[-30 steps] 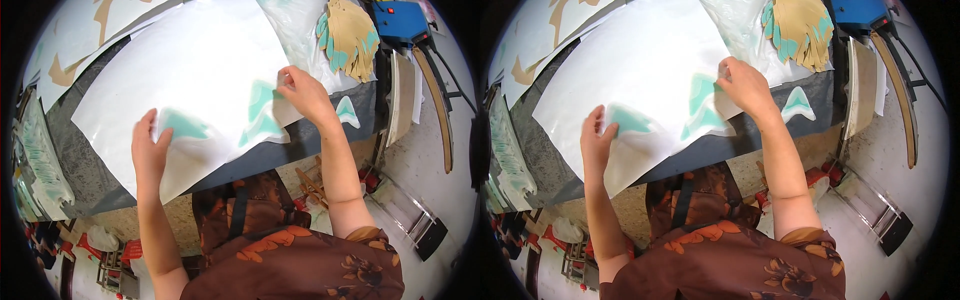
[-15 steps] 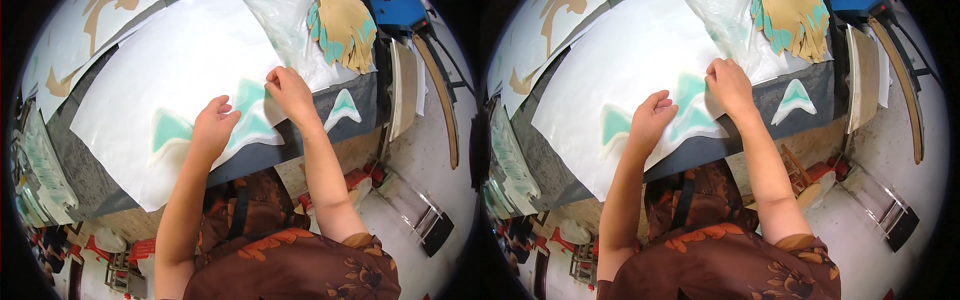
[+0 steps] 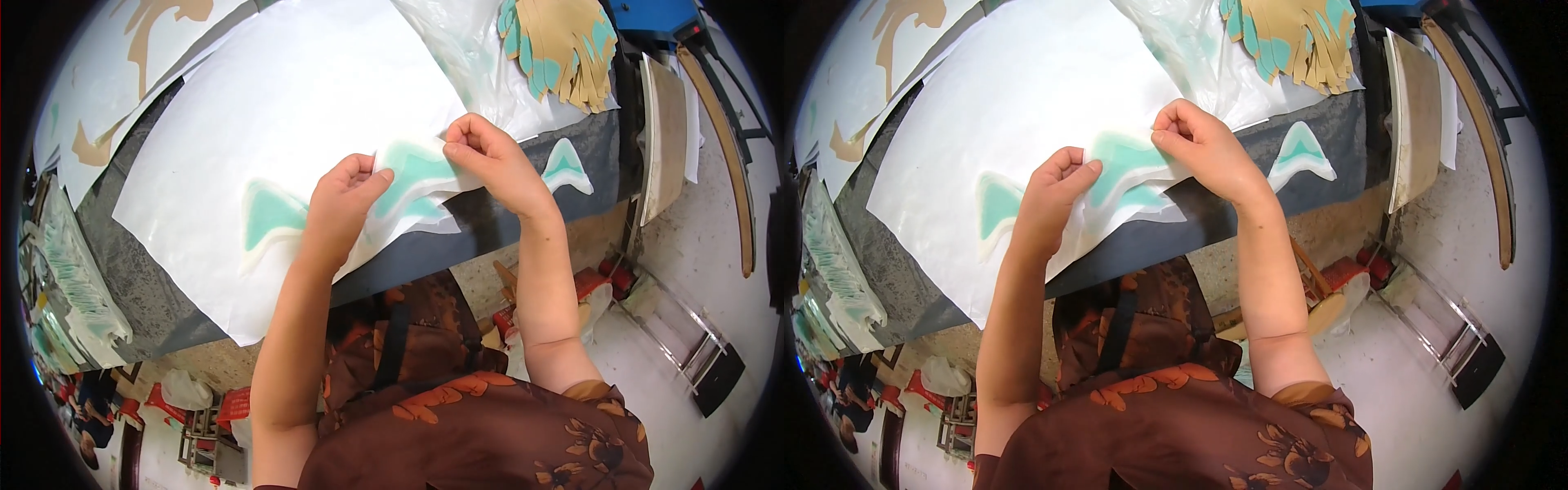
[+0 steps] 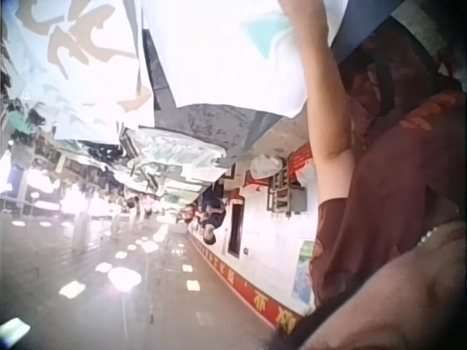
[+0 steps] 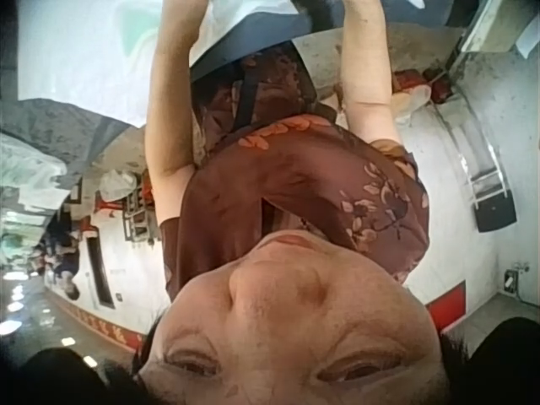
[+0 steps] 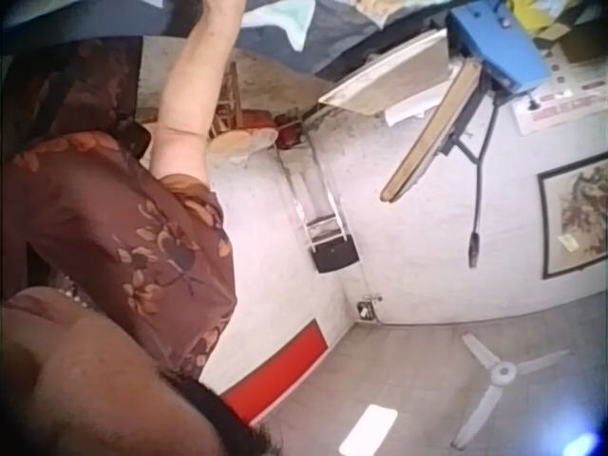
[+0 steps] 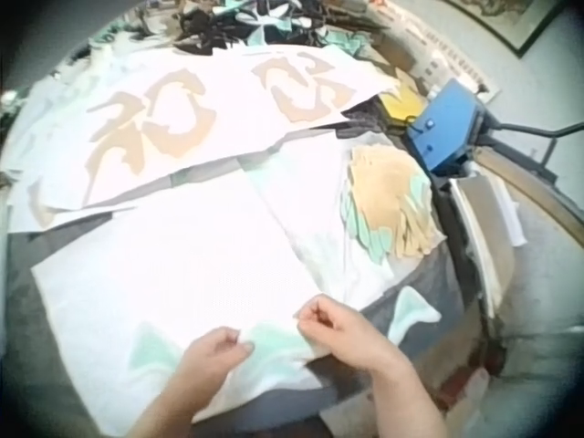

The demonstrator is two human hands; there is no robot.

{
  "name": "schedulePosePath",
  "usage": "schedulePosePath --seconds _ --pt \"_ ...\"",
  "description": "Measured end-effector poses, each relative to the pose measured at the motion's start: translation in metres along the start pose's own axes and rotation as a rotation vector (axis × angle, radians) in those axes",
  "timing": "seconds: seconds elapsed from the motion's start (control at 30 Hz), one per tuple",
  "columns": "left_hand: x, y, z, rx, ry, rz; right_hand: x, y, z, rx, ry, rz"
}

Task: The recorder is sorting green arrowhead-shaped shoe components onto templates and using a heat press machine to bond materials.

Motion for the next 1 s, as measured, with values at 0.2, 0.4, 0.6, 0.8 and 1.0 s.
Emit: schedulePosePath --seconds 0.2,0.4,0.6,0.8,1.0 --pt "0.008 0.010 0.012 -0.122 0.040 0.265 -0.004 -0.002 -0.001 -0.020 0.015 -0.278" --pt "0.006 0.031 0.025 -0.126 -0.034 0.269 -0.011 -0.010 -0.005 0.020 -0.043 -0.379" --pt "0.007 0.092 0.064 0.090 -0.254 0.446 -0.010 -0.017 -0.006 0.059 -0.015 -0.036" --pt "-0.034 0.152 0.131 0.352 -0.270 0.487 0.006 -0.053 0.016 0.042 0.016 0.695" --pt "-0.094 0.166 0.179 0.391 -0.083 0.471 0.012 -0.074 -0.003 0.102 0.179 0.857"
Point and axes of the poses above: each hand's wrist, its own z-axis away from the middle knuckle, its own y-axis out of the back of the hand, x = y × z, the point moved 2 cm from there along -z, towards the middle knuckle, and after that the axes turned 10 degrees about -x, right-handed, at the moved point
